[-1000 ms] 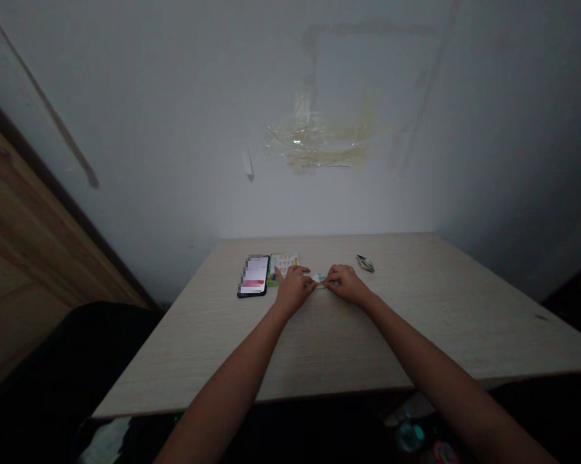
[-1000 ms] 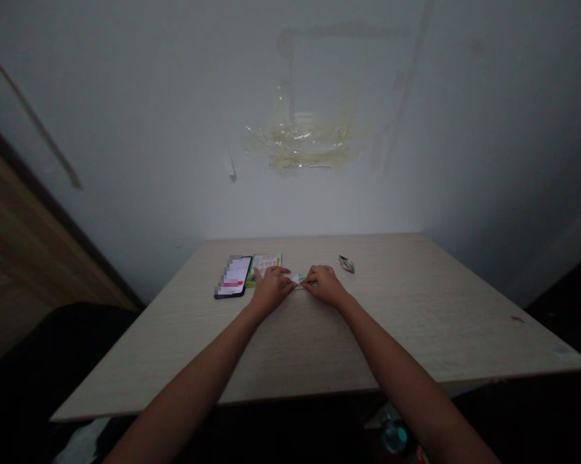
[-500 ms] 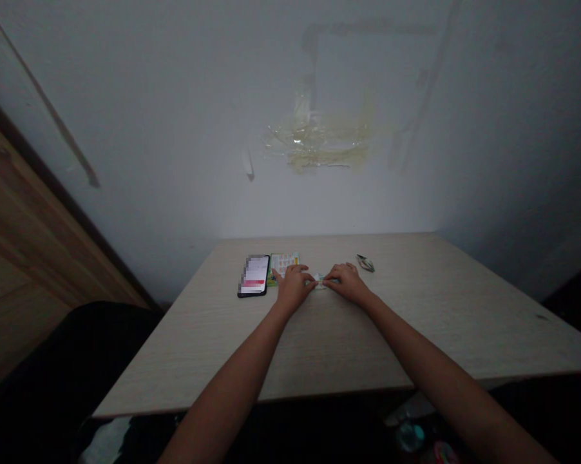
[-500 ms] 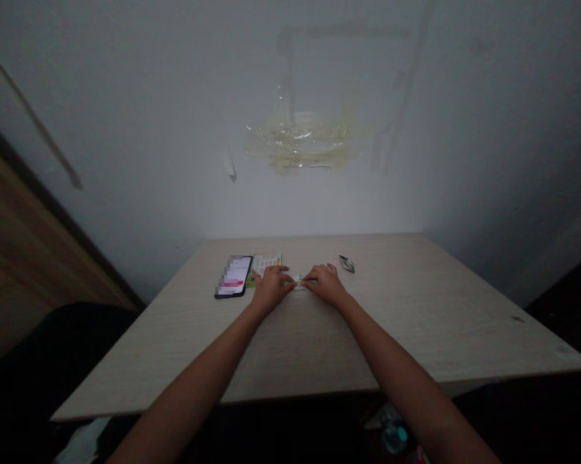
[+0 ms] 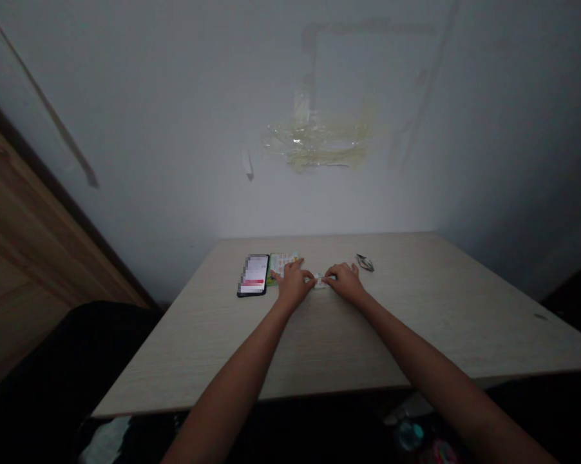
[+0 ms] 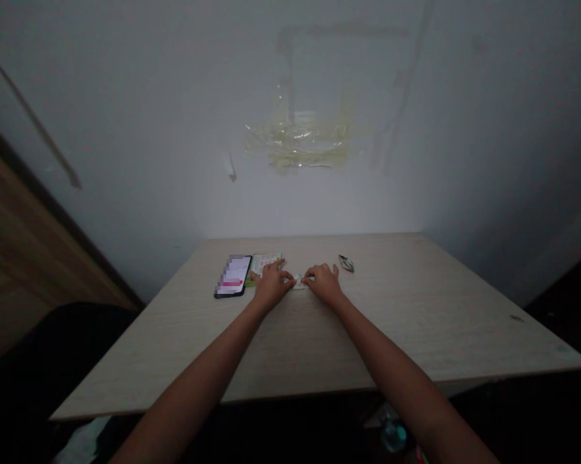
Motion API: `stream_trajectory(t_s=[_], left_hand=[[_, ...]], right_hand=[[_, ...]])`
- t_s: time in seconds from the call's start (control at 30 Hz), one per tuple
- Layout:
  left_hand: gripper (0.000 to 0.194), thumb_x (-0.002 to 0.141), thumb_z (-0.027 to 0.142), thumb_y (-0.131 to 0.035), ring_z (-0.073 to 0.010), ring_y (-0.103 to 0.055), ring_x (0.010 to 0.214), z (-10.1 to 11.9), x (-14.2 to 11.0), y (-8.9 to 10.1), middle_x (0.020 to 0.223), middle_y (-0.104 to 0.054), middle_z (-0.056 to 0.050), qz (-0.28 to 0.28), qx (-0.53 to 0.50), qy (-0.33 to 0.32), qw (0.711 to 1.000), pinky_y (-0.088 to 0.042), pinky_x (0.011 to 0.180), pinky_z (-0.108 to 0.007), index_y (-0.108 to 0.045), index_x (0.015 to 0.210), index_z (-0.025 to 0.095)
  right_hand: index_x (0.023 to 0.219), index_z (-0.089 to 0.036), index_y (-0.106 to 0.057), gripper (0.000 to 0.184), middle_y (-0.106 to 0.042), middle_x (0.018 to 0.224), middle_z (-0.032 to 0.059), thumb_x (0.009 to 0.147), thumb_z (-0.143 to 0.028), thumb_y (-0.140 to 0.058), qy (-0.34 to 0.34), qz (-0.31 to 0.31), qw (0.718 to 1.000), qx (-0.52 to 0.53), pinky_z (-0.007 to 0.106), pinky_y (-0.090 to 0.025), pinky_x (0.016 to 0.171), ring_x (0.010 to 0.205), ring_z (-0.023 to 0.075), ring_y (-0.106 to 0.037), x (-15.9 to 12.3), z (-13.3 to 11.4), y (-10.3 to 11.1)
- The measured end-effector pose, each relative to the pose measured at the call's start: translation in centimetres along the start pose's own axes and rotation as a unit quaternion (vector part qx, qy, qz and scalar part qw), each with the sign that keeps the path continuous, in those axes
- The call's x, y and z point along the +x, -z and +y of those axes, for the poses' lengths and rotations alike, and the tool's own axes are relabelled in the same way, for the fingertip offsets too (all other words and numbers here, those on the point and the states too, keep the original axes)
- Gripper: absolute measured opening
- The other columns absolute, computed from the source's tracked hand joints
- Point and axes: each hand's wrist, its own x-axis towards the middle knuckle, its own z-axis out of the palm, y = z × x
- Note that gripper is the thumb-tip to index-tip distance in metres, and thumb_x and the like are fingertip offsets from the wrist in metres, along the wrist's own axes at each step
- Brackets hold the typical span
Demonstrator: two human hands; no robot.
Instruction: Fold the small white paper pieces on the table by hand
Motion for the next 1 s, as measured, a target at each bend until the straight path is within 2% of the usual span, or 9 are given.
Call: stream_trajectory(t_s=[0.27,0.6,0.83,1.0], left_hand=[[0.016,0.082,0.042,-0.069,-0.0353,-0.031,0.14,0.1,0.14,-0.05,0.155,-0.04,-0.002,-0.01,-0.011,0.007,1.0,-0.008,0.111,-0.073,-0.077,0.089,0.03],[0.014,0.082,0.042,-0.068,-0.0353,-0.03,0.141,0.13,0.21,-0.05,0.155,-0.04,0.0,-0.016,-0.016,0.015,1.0,-0.008,0.109,-0.077,-0.075,0.088,0.032],[0.017,0.083,0.042,-0.068,-0.0351,-0.03,0.141,-0.13,0.16,-0.09,0.155,-0.039,0.0,-0.024,-0.008,0.009,1.0,-0.008,0.107,-0.078,-0.071,0.097,0.033],[0.023,0.082,0.042,-0.068,-0.0346,-0.027,0.143,-0.12,0.22,0.02,0.155,-0.04,0.001,-0.027,-0.012,0.007,1.0,-0.006,0.108,-0.077,-0.07,0.105,0.039]], right_hand=[[0.091,-0.023,-0.07,0.019,-0.07,0.103,0.0046,0.089,-0.04,-0.062,-0.017,0.0,1.0,-0.005,0.062,-0.008,0.11,0.115,0.0254,-0.05,-0.13,-0.58,-0.05],[0.092,-0.023,-0.068,0.017,-0.067,0.106,0.0055,0.088,-0.039,-0.063,-0.031,-0.007,0.999,0.007,0.063,-0.01,0.109,0.117,0.0262,-0.047,-0.03,-0.37,-0.48],[0.096,-0.024,-0.067,0.016,-0.066,0.107,0.0043,0.086,-0.036,-0.065,-0.039,-0.01,0.999,0.009,0.059,-0.014,0.107,0.116,0.0264,-0.046,0.01,-0.37,-0.4],[0.097,-0.025,-0.067,0.016,-0.065,0.105,0.0033,0.086,-0.037,-0.067,-0.04,-0.007,0.999,0.01,0.051,-0.021,0.103,0.111,0.0252,-0.047,-0.02,-0.48,-0.11]])
